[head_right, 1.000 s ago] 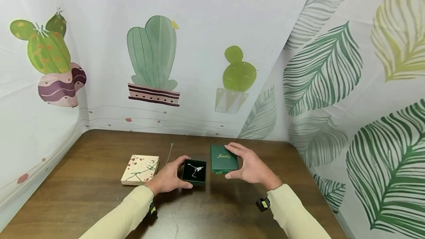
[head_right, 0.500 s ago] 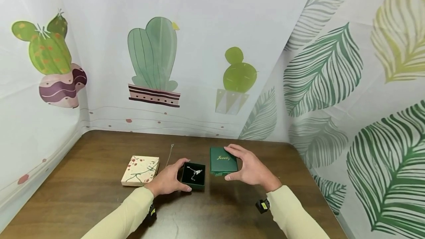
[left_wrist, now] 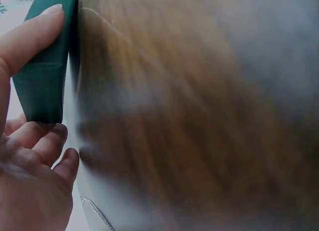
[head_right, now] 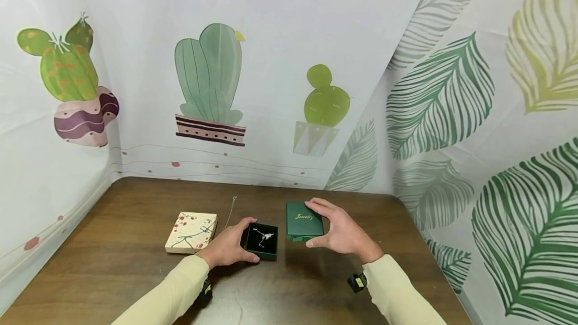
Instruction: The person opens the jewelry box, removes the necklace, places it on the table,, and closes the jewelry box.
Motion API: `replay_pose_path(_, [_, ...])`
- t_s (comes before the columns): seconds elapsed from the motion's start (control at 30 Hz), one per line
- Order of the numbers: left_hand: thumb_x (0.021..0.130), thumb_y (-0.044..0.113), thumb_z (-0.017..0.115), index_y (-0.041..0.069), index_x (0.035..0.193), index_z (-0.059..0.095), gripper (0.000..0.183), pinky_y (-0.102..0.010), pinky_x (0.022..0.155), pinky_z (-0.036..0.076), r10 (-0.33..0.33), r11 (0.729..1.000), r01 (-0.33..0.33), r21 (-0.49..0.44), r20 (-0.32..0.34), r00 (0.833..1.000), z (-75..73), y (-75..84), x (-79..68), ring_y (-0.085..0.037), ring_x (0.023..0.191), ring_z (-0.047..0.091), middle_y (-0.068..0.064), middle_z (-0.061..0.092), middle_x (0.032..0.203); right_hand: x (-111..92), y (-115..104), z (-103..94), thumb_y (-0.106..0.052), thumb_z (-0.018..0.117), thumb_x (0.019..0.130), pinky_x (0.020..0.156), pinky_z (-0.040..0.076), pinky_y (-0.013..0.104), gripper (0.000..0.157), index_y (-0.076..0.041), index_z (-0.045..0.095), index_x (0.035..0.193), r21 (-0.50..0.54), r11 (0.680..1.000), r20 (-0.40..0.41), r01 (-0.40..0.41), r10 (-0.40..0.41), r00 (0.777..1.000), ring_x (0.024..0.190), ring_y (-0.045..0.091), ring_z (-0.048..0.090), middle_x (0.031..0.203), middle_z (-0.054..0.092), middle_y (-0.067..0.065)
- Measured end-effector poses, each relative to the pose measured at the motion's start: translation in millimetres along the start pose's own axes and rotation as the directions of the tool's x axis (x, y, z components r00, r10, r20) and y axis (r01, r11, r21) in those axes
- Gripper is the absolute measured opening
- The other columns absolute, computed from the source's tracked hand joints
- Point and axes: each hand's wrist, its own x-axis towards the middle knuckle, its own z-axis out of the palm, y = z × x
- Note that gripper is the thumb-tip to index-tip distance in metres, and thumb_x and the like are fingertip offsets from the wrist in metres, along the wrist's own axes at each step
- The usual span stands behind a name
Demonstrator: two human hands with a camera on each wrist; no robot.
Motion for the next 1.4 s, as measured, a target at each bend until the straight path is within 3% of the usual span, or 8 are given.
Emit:
replay_pose_path(0.3, [0.070,0.041,0.096,0.008,0.150,0.044,0.101,-0.051,0.102,0.053,-0.012,0.999,0.011,0.052,0.008,1.000,1.6,0.0,0.9,-0.035,0.118,0.067,-0.021,0.069,0.128,-2.7,0.6,2.6,-0.033,0.096,0.073,0.095,0.053,0.034,0.094,-0.012,0.053,0.153,-0.002,1.000,-0.019,0.023,-0.023,1.000,0.134,0.036,0.057,0.158,0.049,0.016])
replay_pose_path(0.5, [0.068,0.037,0.096,0.006,0.148,0.045,0.099,-0.051,0.098,0.053,-0.009,0.999,0.009,0.038,-0.003,1.000,3.1,1.5,-0.2,-0.033,0.109,0.067,-0.020,0.070,0.118,-3.9,2.4,4.7,-0.031,0.096,0.073,0.095,0.053,0.033,0.094,-0.014,0.053,0.153,-0.003,1.000,-0.011,0.010,-0.010,1.000,0.135,0.033,0.056,0.159,0.049,0.013])
replay_pose_path(0.7, [0.067,0.034,0.097,0.007,0.145,0.046,0.097,-0.048,0.094,0.054,-0.005,0.999,0.005,0.032,-0.016,1.000,3.3,2.9,-1.2,-0.027,0.100,0.066,-0.015,0.070,0.109,-4.2,2.4,6.0,-0.032,0.096,0.073,0.096,0.054,0.042,0.093,-0.013,0.052,0.154,0.014,1.000,0.000,0.011,-0.011,1.000,0.134,0.032,0.056,0.159,0.048,0.012])
replay_pose_path(0.93, [0.069,0.034,0.096,0.005,0.148,0.043,0.099,-0.050,0.096,0.053,-0.022,1.000,0.022,0.019,-0.002,1.000,4.1,4.1,-1.7,-0.029,0.104,0.066,-0.017,0.069,0.115,-5.3,1.9,5.7,-0.029,0.096,0.074,0.096,0.053,0.038,0.093,-0.013,0.051,0.154,0.005,1.000,-0.003,0.006,-0.006,1.000,0.135,0.033,0.055,0.160,0.048,0.012])
replay_pose_path(1.4, [0.070,0.034,0.096,0.006,0.148,0.044,0.098,-0.048,0.095,0.053,-0.023,1.000,0.023,0.005,0.011,1.000,3.3,1.6,-0.5,-0.025,0.102,0.066,-0.013,0.071,0.114,-6.5,5.7,3.0,-0.030,0.096,0.074,0.097,0.053,0.046,0.093,-0.015,0.051,0.155,-0.013,1.000,-0.016,-0.010,0.010,1.000,0.136,0.035,0.055,0.160,0.047,0.014])
